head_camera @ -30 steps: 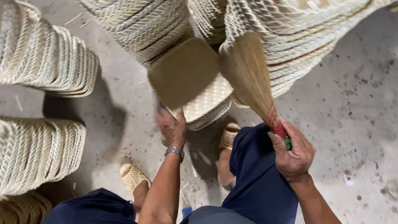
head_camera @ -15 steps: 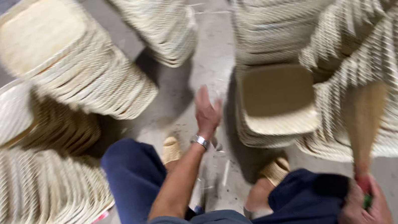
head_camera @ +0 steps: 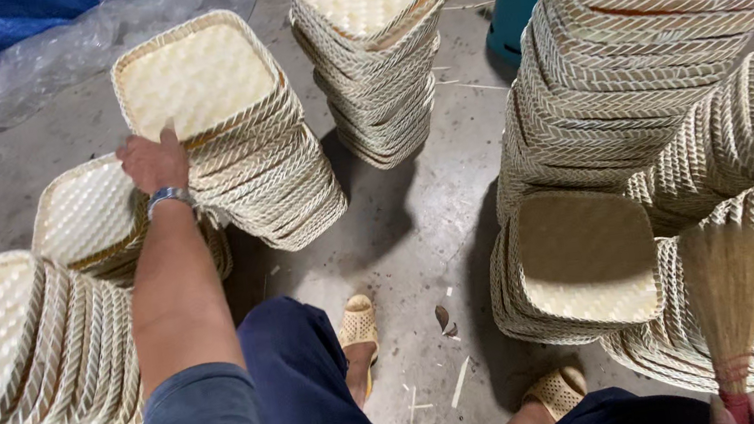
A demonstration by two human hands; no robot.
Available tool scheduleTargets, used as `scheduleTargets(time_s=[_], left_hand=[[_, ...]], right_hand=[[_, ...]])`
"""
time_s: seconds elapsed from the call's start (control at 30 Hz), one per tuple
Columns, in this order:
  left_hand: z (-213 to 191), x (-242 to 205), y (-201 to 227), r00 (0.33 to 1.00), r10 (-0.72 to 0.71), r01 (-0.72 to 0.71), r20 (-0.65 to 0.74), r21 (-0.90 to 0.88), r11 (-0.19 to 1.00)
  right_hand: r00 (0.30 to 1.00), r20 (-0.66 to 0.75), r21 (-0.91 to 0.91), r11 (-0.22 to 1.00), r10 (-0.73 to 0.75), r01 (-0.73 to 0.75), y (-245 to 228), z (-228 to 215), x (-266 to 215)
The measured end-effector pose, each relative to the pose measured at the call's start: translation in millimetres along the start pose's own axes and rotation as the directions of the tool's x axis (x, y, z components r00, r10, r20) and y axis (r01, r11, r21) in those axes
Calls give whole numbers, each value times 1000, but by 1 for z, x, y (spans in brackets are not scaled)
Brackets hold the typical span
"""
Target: The person uses a small broom to sweep debris out of woven trays, handling them one at a time and placing them into stacks on the floor.
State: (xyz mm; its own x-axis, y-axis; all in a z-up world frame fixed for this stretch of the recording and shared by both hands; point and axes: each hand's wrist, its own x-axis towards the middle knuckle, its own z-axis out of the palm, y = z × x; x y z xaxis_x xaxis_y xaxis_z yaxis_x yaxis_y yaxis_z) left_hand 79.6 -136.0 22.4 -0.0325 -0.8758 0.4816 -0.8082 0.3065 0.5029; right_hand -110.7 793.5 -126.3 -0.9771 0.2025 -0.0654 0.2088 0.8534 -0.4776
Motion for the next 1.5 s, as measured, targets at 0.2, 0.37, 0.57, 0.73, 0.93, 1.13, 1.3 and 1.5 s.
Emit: scheduleTargets(time_s=[0.2,0.37,0.57,0.73,0.93,1.13,1.3,1.5], left_hand=[[14,36,-11,870,-310,384,384,-131,914],[13,52,-15,910,-403,363,98,-659,658],[-90,17,12,963,-238,243,126,-790,563],[-157,-73,67,980,44,172,195,-935,310],[-156,-207,105,937,224,227,270,-953,199],[-130,-294,118,897,205,352,392,-913,206],[-108,-334,101,837,389,307,385,-919,247],[-93,-336,93,853,290,474,433,-876,-86]], right_hand=[[994,-50,63,993,-99,102,-12,0,-14],[965,-113,143,958,-235,250,-8,0,-18],[742,-429,206,744,-515,635,-40,-13,-61],[824,-170,348,749,-541,564,-177,-60,-142],[495,-137,350,426,-858,834,-307,-74,-150],[417,432,354,576,-800,737,-324,-49,-174],[484,159,452,499,-860,739,-343,-34,-128],[337,487,262,502,-806,824,-300,-23,-140]])
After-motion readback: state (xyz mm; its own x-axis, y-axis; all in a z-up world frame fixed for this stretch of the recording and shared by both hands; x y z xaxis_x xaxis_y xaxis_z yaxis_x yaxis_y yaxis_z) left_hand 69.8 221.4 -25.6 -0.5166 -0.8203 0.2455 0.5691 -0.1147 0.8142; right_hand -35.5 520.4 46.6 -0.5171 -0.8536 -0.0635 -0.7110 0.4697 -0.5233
